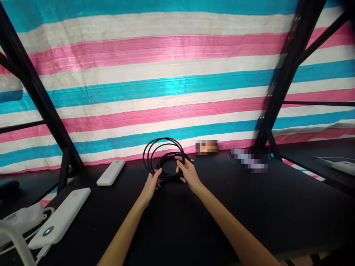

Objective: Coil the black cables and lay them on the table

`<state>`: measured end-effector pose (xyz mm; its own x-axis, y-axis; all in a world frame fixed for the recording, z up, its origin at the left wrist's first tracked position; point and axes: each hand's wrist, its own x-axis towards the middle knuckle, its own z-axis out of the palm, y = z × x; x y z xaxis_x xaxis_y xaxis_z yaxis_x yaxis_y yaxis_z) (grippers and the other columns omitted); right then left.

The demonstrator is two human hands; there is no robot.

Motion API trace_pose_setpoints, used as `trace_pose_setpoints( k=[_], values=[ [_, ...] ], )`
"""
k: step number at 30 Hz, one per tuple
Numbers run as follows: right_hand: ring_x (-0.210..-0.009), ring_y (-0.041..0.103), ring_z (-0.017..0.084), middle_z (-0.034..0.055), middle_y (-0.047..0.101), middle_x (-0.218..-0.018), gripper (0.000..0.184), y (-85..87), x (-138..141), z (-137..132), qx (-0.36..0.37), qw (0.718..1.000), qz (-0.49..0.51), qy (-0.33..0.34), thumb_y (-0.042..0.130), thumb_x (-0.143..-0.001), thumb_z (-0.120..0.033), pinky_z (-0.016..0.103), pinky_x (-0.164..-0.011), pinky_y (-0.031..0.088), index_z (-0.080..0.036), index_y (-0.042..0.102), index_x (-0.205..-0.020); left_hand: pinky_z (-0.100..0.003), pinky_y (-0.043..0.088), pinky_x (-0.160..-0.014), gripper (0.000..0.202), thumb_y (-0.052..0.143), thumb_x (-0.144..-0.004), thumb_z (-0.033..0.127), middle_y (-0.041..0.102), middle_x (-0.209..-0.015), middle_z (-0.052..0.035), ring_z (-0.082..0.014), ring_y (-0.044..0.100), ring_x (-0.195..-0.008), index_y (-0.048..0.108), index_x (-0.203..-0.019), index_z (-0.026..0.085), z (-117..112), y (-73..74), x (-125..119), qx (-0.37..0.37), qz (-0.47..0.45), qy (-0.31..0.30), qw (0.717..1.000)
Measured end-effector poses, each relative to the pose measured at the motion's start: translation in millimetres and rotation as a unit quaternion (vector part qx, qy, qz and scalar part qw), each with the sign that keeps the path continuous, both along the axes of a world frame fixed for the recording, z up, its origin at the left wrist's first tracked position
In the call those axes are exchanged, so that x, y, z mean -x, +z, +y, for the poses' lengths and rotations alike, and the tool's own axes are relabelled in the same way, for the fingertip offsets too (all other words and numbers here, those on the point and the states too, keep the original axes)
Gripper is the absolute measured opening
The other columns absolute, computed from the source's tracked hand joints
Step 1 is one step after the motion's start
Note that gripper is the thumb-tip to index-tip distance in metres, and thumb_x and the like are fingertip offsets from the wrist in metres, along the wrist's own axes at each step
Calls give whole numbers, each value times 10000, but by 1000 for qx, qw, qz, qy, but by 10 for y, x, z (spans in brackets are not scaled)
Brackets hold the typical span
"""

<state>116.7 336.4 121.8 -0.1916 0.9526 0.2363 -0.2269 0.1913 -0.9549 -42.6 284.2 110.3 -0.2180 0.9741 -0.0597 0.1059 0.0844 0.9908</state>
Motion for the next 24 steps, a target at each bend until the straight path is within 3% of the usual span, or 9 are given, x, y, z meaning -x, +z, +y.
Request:
trace_pose_setpoints(
  k=[3, 5, 10, 13, 16, 20, 24],
  values=[
    [-268, 299, 33, -87, 528, -503, 518, 8, -7, -7, -12, 1000, -4, -3, 585, -730, -491, 170, -267, 226, -155, 536, -1121, -244, 358, -525, 568, 505, -727, 659, 664, -678, -35, -163, 599, -566, 548, -993, 159, -28, 19, -55, 17, 1, -74, 997],
    [-259, 302, 35, -88, 529, -495, 514, 16, -19, -11, -17, 1000, -12, -9, 591, -730, -477, 169, -260, 225, -153, 539, -1125, -229, 329, -460, 534, 561, -709, 635, 616, -594, -3, -124, 519, -449, 546, -948, 157, -34, 19, -91, 15, -9, -88, 996],
    [-249, 359, 46, -74, 580, -547, 528, 6, -40, -13, -37, 997, -50, -54, 586, -741, -421, 171, -249, 270, -148, 488, -1183, -200, 257, -407, 612, 706, -649, 513, 501, -555, 78, -67, 390, -401, 443, -1080, 167, 14, -25, -131, -42, -37, -3, 998],
    [-257, 412, 59, -51, 627, -628, 562, -18, -39, -18, -51, 991, -86, -91, 572, -753, -407, 184, -257, 330, -157, 428, -1235, -196, 273, -424, 668, 723, -656, 488, 513, -622, 72, -57, 405, -430, 377, -1136, 179, 38, -49, -136, -77, -60, 42, 994],
    [-265, 437, 66, -42, 650, -675, 587, -42, -48, -13, -52, 988, -95, -114, 559, -763, -407, 191, -270, 365, -174, 380, -1272, -199, 283, -431, 713, 702, -671, 522, 522, -634, 66, -58, 408, -431, 342, -1185, 182, 42, -74, -161, -89, -88, 51, 991],
    [-268, 430, 64, -35, 667, -701, 532, -69, -108, 48, -32, 983, -102, -150, 553, -769, -390, 194, -273, 369, -190, 410, -1240, -199, 331, -442, 813, 653, -716, 549, 605, -725, 15, -62, 436, -442, 246, -1331, 206, 54, -126, -202, -91, -130, 20, 987],
    [-277, 429, 50, -9, 686, -743, 369, -123, -196, 166, 18, 977, -115, -180, 552, -760, -308, 187, -284, 376, -183, 504, -1104, -184, 336, -411, 902, 657, -754, 467, 658, -812, -36, -69, 482, -461, 135, -1450, 226, 86, -177, -202, -88, -121, -24, 988]
  ],
)
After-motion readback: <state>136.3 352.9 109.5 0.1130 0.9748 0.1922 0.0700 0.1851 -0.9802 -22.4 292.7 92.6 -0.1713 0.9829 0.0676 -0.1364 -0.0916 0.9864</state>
